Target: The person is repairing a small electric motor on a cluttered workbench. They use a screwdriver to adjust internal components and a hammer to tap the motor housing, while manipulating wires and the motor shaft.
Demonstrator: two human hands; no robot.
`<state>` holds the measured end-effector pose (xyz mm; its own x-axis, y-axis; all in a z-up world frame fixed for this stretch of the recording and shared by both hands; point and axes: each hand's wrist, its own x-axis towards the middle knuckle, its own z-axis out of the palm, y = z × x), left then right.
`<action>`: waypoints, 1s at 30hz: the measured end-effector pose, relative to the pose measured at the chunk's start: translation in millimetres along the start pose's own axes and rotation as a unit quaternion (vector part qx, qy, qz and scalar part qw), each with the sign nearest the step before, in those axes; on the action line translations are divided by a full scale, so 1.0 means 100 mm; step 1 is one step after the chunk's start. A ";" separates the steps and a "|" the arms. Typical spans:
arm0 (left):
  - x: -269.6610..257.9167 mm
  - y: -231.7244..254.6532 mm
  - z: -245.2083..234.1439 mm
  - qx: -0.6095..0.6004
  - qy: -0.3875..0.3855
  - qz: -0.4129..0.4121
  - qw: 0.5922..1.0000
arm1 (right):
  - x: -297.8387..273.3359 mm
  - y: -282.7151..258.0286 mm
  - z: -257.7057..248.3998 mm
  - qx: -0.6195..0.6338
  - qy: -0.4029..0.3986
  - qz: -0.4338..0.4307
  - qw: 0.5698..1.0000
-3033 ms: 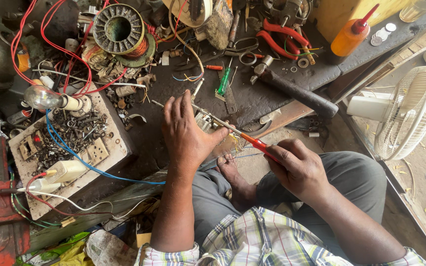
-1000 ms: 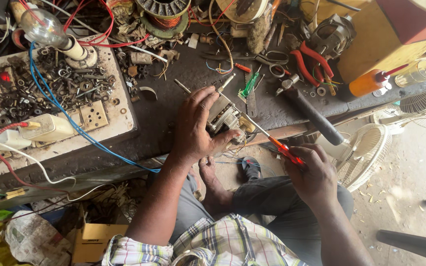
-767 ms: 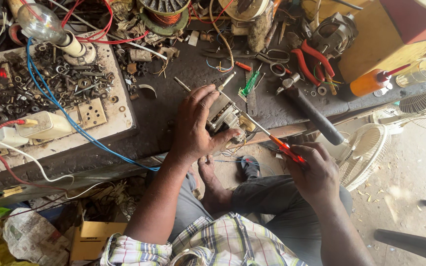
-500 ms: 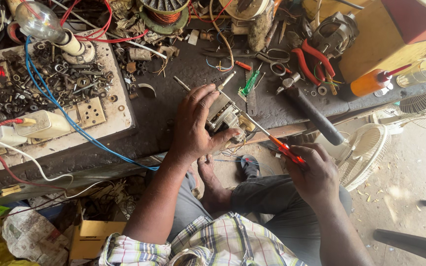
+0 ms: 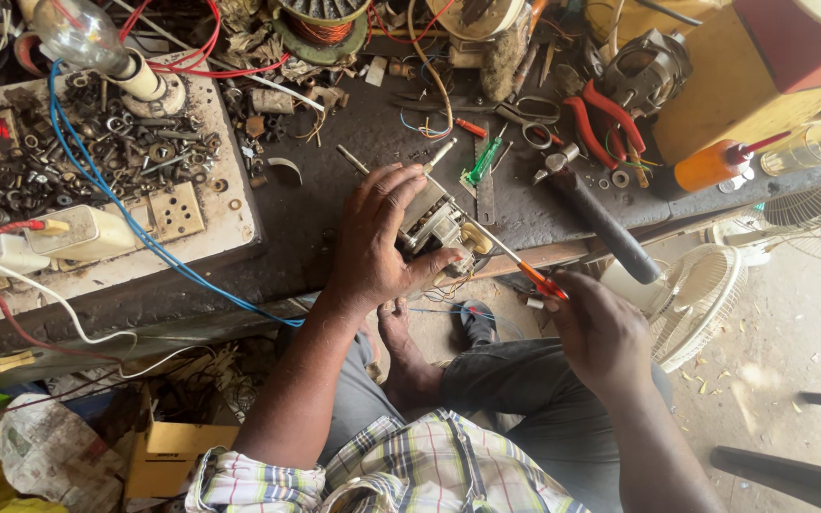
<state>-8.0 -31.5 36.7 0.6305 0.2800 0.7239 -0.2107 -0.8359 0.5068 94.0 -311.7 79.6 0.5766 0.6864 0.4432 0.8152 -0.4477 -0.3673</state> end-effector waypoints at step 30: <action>-0.02 -0.02 0.00 -0.012 0.003 0.007 1.000 | 0.06 -0.11 0.01 0.009 0.005 0.050 0.999</action>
<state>-8.4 -30.4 34.4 0.6228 0.2721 0.7336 -0.2372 -0.8278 0.5084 88.6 -302.3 85.9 0.6554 0.6328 0.4124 0.7528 -0.5031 -0.4244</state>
